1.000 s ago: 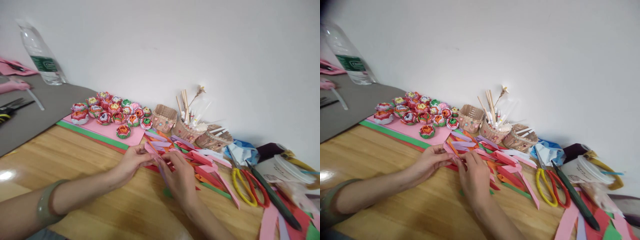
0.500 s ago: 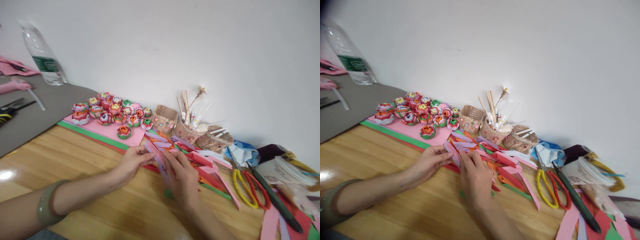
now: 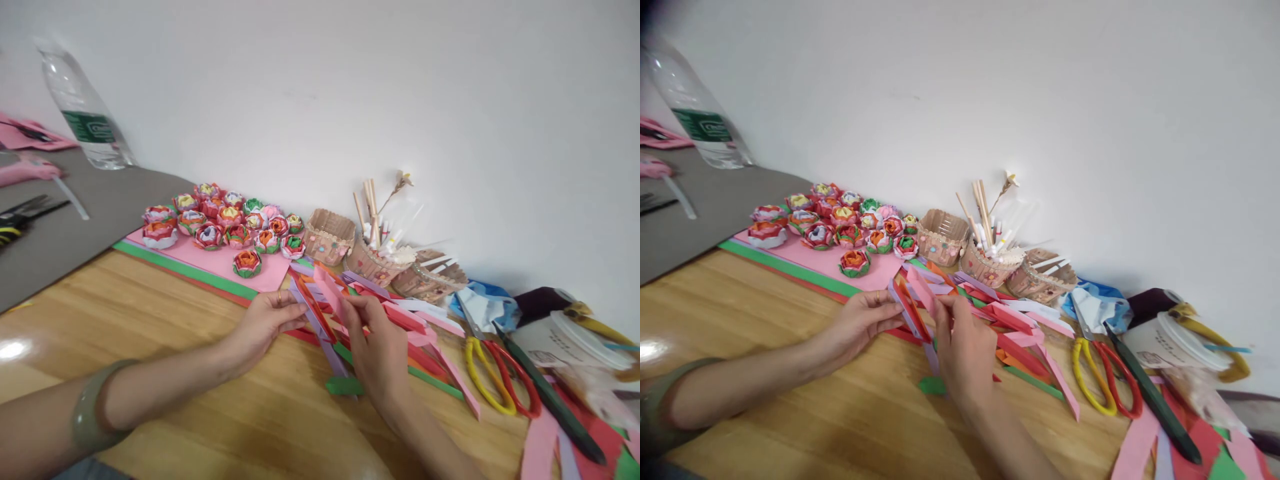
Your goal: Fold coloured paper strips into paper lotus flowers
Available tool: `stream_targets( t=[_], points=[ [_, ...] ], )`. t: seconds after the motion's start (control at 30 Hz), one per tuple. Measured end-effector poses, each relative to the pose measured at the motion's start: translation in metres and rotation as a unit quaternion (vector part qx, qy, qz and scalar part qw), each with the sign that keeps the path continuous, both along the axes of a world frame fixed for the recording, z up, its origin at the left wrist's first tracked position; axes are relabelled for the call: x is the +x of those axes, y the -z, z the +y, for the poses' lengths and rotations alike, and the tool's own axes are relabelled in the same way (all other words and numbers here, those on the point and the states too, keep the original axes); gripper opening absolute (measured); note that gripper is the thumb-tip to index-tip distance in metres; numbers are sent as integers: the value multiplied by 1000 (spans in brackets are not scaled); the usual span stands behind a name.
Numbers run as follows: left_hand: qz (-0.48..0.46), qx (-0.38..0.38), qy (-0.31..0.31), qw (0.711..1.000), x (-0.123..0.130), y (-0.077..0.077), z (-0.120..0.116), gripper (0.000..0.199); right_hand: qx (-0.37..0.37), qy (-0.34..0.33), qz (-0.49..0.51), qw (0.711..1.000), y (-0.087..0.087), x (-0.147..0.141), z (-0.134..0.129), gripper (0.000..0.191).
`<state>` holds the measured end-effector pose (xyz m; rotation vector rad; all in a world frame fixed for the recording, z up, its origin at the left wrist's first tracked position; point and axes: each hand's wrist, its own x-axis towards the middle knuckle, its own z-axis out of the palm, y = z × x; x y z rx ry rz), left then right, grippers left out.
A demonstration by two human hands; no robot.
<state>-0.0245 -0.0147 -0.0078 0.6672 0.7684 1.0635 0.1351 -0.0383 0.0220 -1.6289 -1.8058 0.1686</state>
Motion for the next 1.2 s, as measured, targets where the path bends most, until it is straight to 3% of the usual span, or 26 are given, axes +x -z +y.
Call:
stream_targets(
  t=[0.1, 0.2, 0.33, 0.5, 0.8, 0.87, 0.93, 1.07, 1.13, 1.2],
  points=[
    [-3, 6, 7, 1000, 1, -2, 0, 12, -31, 8, 40, 999, 1, 2, 4, 12],
    [-11, 18, 14, 1000, 1, -2, 0, 15, -94, -44, 97, 990, 4, 1, 5, 10],
    [-7, 41, 11, 999, 2, 0, 0, 14, -167, -129, 256, 943, 4, -4, 4, 10],
    [0, 52, -14, 999, 2, 0, 0, 13, -213, -149, 388, 884, 1, -10, 6, 11],
    [22, 41, -2, 999, -1, -1, 1, 14, -255, -182, 428, 848, 3, -5, 10, 15],
    [20, 46, -5, 999, -1, 1, 1, 13, -262, -198, 415, 849, 4, -2, 12, 16],
    [17, 48, -9, 999, 0, 3, 1, 12, -234, -205, 369, 876, 4, 0, 13, 15],
    [25, 38, -19, 999, 1, 4, 1, 14, -13, -174, 142, 974, 5, -1, 7, 9],
    [35, 31, -27, 999, 0, 4, 2, 14, 71, -171, 18, 983, 5, -3, 2, 7],
    [43, 26, -31, 998, 0, 4, 2, 14, 101, -173, -73, 977, 6, -6, -2, 10]
  ],
)
